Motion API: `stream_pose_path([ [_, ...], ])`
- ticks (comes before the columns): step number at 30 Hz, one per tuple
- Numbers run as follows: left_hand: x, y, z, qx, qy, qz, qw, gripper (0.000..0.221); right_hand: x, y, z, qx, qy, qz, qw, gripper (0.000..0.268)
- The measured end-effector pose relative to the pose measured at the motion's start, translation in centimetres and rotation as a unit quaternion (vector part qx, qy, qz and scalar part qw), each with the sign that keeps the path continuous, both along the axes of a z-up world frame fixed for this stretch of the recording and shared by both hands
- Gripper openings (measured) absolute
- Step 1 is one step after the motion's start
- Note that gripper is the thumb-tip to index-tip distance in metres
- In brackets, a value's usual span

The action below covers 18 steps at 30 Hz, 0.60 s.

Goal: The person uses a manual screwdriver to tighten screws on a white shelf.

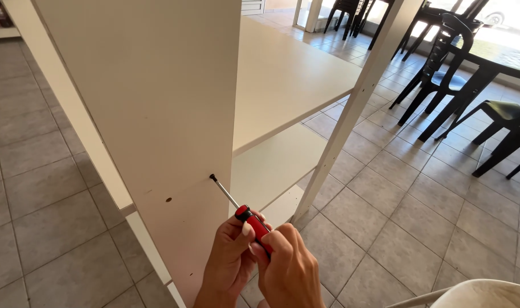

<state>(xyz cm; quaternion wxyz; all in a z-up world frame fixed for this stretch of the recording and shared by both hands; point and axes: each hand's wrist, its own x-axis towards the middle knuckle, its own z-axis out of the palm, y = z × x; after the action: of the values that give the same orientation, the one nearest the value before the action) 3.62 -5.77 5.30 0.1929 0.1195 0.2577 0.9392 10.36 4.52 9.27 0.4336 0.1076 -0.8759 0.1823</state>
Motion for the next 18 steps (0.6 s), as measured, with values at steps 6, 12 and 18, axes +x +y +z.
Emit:
stream_pose_path([
  [6, -1.2, 2.9, 0.0, 0.225, 0.158, -0.072, 0.959, 0.026, 0.2, -1.2, -0.1, -0.132, -0.117, -0.107, 0.978, 0.035],
  [12, -0.1, 4.3, 0.9, 0.516, 0.064, -0.183, 0.835, 0.03, 0.7, -7.3, 4.3, -0.18, 0.079, -0.056, 0.979, 0.009],
  [18, -4.6, 3.3, -7.5, 0.297, 0.192, -0.197, 0.915, 0.021, -1.0, -3.3, 1.5, -0.07, 0.038, -0.101, 0.992, 0.021],
])
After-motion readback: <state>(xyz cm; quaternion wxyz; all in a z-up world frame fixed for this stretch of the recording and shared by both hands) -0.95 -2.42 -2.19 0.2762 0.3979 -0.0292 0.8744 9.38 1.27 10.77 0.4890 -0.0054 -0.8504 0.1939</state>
